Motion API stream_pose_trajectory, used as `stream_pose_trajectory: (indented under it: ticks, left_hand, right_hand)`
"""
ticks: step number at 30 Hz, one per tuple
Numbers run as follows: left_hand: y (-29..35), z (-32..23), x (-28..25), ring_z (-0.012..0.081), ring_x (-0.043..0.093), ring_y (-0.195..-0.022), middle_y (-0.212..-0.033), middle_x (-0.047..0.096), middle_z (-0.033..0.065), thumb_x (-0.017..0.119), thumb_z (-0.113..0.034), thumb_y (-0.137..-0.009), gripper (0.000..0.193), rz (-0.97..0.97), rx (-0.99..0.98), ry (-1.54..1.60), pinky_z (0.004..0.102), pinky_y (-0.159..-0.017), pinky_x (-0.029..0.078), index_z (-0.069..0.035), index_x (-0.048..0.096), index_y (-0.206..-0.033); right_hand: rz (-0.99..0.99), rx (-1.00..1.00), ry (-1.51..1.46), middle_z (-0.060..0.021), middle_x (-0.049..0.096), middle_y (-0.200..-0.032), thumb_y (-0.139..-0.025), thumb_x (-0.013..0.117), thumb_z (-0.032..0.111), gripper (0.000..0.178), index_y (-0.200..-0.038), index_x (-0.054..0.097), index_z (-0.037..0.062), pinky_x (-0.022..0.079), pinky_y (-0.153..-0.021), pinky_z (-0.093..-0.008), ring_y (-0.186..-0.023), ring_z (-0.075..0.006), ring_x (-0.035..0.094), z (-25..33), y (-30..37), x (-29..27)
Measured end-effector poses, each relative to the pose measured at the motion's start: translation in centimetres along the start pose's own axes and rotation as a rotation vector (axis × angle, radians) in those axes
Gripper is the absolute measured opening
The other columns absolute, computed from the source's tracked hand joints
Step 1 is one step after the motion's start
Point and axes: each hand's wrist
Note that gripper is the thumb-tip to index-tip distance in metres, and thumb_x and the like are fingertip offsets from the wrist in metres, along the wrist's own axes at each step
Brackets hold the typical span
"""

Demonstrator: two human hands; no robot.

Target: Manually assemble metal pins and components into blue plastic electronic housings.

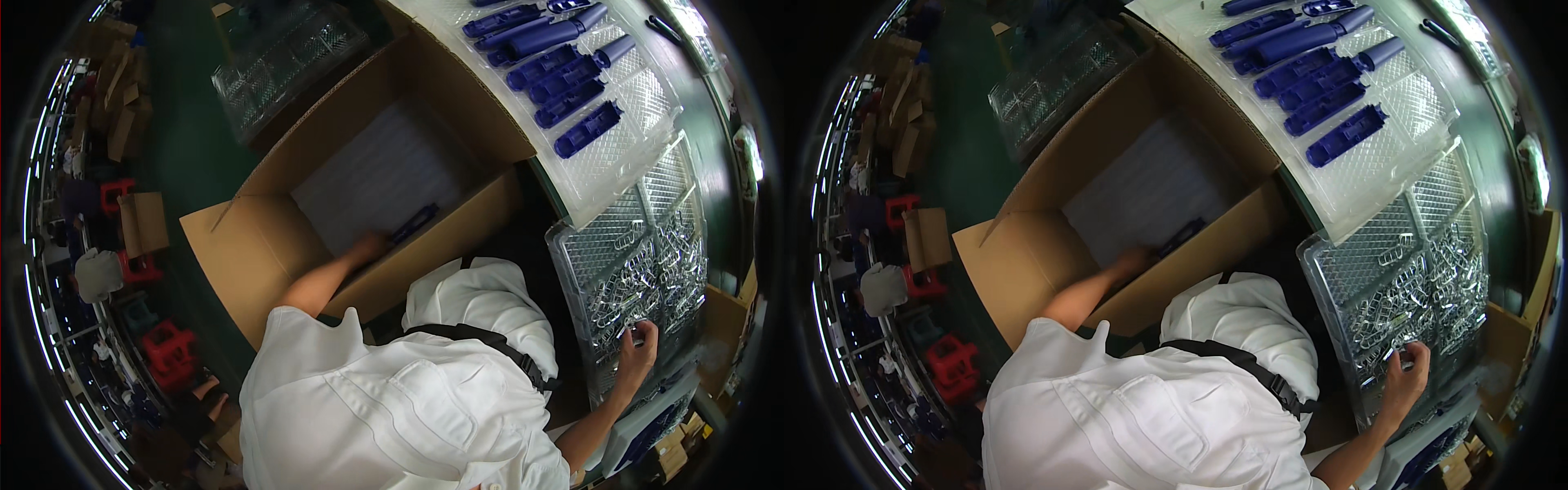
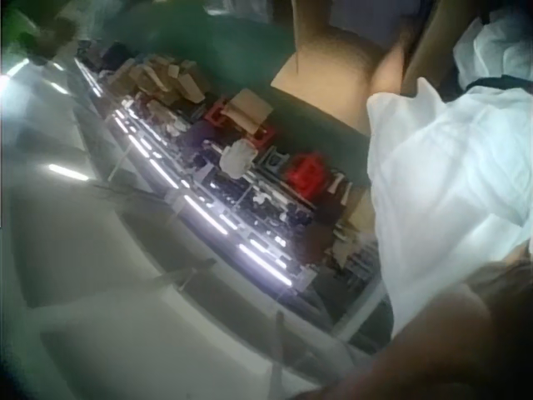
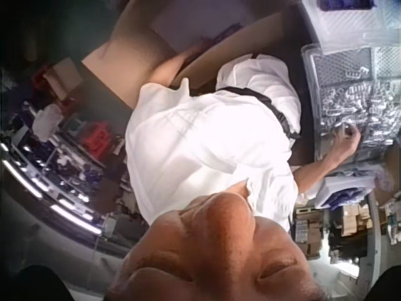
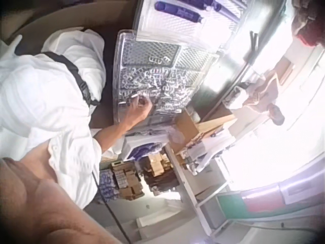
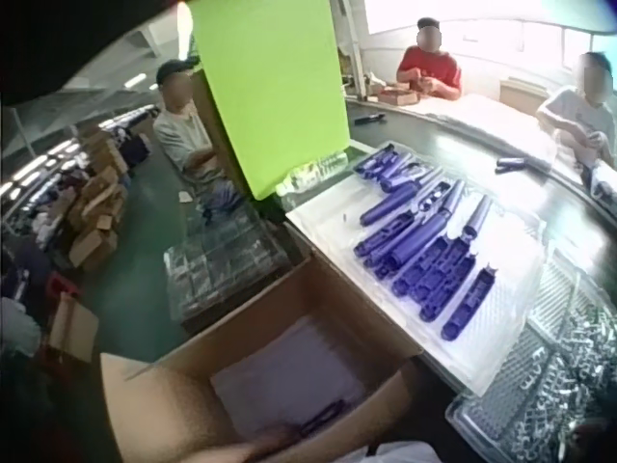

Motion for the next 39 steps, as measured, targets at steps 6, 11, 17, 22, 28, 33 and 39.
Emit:
stream_pose_trajectory:
  ticks: [6, 11, 17, 22, 28, 33, 39]
  left_hand:
    - [-1.7, -1.0, 0.0, 0.0438, 0.07, -0.108, -0.114, 0.074, 0.0246, 0.068, -0.045, -0.094, 0.047, -0.092, 0.01, 0.042, 0.0562, -0.094, 0.053, -0.004, 0.072, -0.117]
    - [-3.1, -2.5, -3.6, 0.0378, 0.073, -0.1, -0.108, 0.075, 0.022, 0.074, -0.043, -0.089, 0.045, 0.012, 0.065, -0.143, 0.0529, -0.089, 0.055, -0.005, 0.073, -0.113]
    - [-6.7, 5.6, -3.3, 0.0197, 0.073, -0.088, -0.102, 0.077, 0.0053, 0.077, -0.033, -0.097, 0.033, 0.136, 0.116, 0.7, 0.0385, -0.078, 0.058, -0.008, 0.074, -0.118]
    - [-7.1, 2.9, -4.4, 0.0179, 0.068, -0.113, -0.127, 0.071, 0.0065, 0.076, -0.035, -0.101, 0.048, -0.029, -0.004, 0.958, 0.0356, -0.094, 0.059, -0.007, 0.065, -0.138]
    - [-9.3, -1.4, -3.9, 0.0373, 0.058, -0.135, -0.142, 0.064, 0.021, 0.079, -0.029, -0.093, 0.06, -0.299, 0.39, -0.101, 0.0482, -0.117, 0.043, -0.01, 0.061, -0.147]
    - [-10.6, -2.3, -2.1, 0.0456, 0.06, -0.123, -0.128, 0.067, 0.0251, 0.069, -0.024, -0.093, 0.049, -0.105, 0.267, -0.158, 0.0538, -0.106, 0.047, -0.007, 0.066, -0.139]
    - [-12.0, -2.7, -2.4, 0.0454, 0.061, -0.118, -0.121, 0.066, 0.0254, 0.062, -0.032, -0.099, 0.046, -0.326, 0.376, -0.004, 0.0524, -0.104, 0.047, -0.002, 0.063, -0.134]
  right_hand:
    - [-0.094, 0.067, -0.221, -0.0047, 0.069, -0.105, -0.102, 0.071, 0.01, 0.014, -0.108, 0.066, -0.0014, 0.049, -0.076, -0.0281, -0.09, -0.0139, 0.061, 1.0, 0.3, -0.6]
    - [-0.162, 0.141, -0.105, -0.005, 0.071, -0.103, -0.102, 0.074, 0.013, 0.016, -0.105, 0.067, -0.0009, 0.05, -0.078, -0.0258, -0.088, -0.0125, 0.062, -2.0, 1.8, -0.9]
    - [-0.218, 0.227, -0.459, -0.0018, 0.068, -0.099, -0.1, 0.076, 0.01, 0.023, -0.119, 0.067, 0.0005, 0.051, -0.084, -0.0229, -0.093, -0.0084, 0.062, -2.4, 0.7, 0.6]
    - [-0.186, 0.339, -0.335, -0.0024, 0.071, -0.105, -0.103, 0.073, 0.014, 0.03, -0.129, 0.07, -0.0003, 0.051, -0.085, -0.0229, -0.095, -0.0096, 0.063, -2.5, 2.7, -0.6]
    - [-0.233, 0.437, -0.444, -0.0009, 0.072, -0.105, -0.104, 0.071, 0.013, 0.024, -0.123, 0.073, -0.0003, 0.052, -0.082, -0.0233, -0.092, -0.0096, 0.066, -2.1, 4.3, -1.6]
    - [-0.204, 0.526, -0.84, -0.0026, 0.075, -0.1, -0.1, 0.075, 0.014, 0.022, -0.119, 0.075, 0.0025, 0.055, -0.077, -0.0224, -0.087, -0.0108, 0.072, 0.6, 1.4, -1.3]
    - [-0.272, 0.559, -1.054, -0.0066, 0.077, -0.101, -0.1, 0.074, 0.01, 0.021, -0.118, 0.072, 0.0005, 0.06, -0.072, -0.0232, -0.084, -0.0145, 0.076, 1.1, 2.8, -2.4]
Point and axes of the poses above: each hand's wrist, its own y-axis away from the middle knuckle, its own x-axis out of the palm, z = x × y
